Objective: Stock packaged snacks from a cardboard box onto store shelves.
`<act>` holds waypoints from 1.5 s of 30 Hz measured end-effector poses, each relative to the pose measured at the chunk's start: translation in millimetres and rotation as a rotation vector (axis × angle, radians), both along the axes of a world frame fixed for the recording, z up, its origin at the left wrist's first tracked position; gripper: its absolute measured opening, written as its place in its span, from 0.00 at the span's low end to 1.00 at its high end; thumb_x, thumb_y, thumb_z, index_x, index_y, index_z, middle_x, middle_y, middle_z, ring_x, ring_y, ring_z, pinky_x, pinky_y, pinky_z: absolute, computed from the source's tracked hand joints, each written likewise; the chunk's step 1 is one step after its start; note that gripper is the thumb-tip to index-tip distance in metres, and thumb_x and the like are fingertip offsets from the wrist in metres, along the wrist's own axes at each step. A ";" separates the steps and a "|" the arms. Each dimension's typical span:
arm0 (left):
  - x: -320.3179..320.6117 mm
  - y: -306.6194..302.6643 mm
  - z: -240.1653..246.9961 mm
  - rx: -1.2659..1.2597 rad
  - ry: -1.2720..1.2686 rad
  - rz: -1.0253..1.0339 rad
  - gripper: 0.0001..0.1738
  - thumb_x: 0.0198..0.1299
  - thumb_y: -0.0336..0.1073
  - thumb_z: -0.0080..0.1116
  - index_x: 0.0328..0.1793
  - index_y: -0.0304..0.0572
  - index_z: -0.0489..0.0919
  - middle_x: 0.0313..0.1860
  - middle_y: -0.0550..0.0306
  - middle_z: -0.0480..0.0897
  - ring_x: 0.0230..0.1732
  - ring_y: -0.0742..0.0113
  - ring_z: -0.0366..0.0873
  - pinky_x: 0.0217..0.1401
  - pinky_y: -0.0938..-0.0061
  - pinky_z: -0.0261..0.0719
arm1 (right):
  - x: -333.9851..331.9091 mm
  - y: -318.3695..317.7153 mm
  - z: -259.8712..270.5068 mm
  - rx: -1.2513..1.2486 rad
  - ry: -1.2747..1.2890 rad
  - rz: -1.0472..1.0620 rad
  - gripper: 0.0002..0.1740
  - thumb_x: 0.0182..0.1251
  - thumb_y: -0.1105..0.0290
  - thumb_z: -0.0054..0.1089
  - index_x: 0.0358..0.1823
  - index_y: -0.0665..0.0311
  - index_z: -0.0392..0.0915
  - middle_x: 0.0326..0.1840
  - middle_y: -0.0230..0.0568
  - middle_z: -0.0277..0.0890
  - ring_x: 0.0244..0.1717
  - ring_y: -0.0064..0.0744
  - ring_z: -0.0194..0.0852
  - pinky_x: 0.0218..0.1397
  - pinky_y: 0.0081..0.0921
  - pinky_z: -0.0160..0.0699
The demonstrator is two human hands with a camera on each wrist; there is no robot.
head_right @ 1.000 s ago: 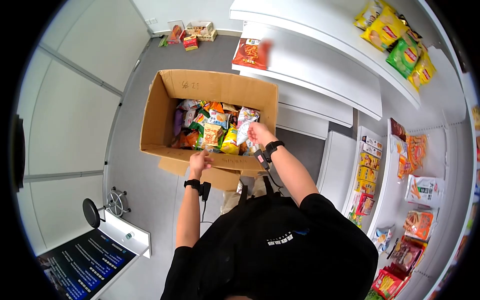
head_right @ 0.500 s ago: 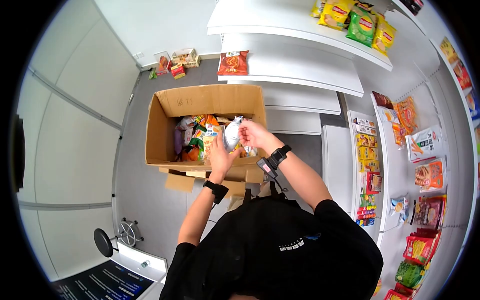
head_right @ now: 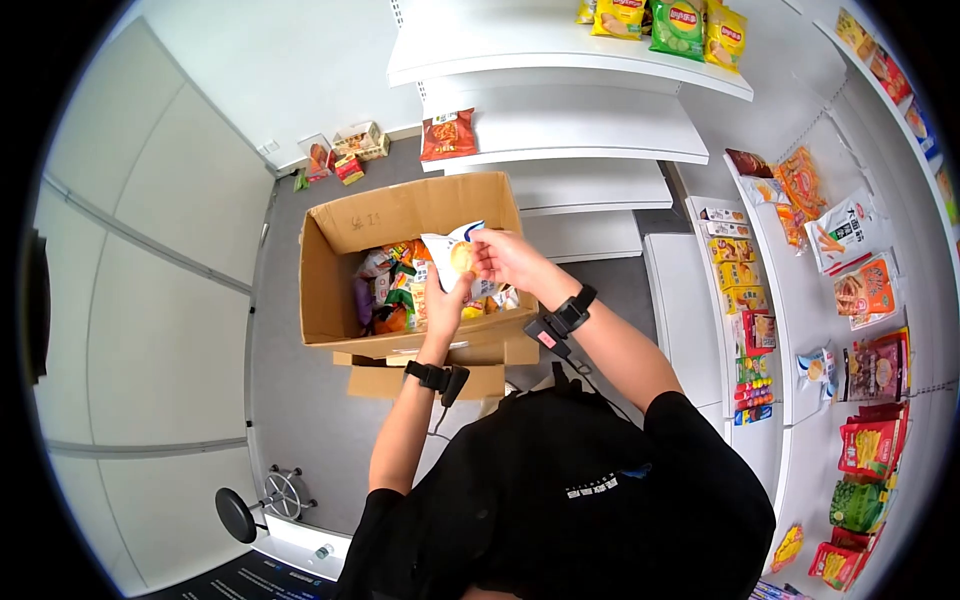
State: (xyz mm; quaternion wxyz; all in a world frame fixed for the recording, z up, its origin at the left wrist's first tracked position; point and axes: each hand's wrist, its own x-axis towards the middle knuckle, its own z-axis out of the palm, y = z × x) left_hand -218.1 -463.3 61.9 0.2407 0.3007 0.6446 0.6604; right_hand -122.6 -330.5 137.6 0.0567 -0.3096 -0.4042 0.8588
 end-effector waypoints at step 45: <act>499.5 115.3 69.9 -0.047 -0.236 -1.357 0.26 0.57 0.34 0.60 0.61 0.33 0.67 0.50 0.55 0.77 0.49 0.72 0.74 0.50 0.78 0.73 | 582.1 -76.9 -9.6 0.357 0.101 -0.986 0.28 0.64 0.64 0.59 0.64 0.63 0.62 0.57 0.35 0.68 0.57 0.27 0.69 0.56 0.32 0.75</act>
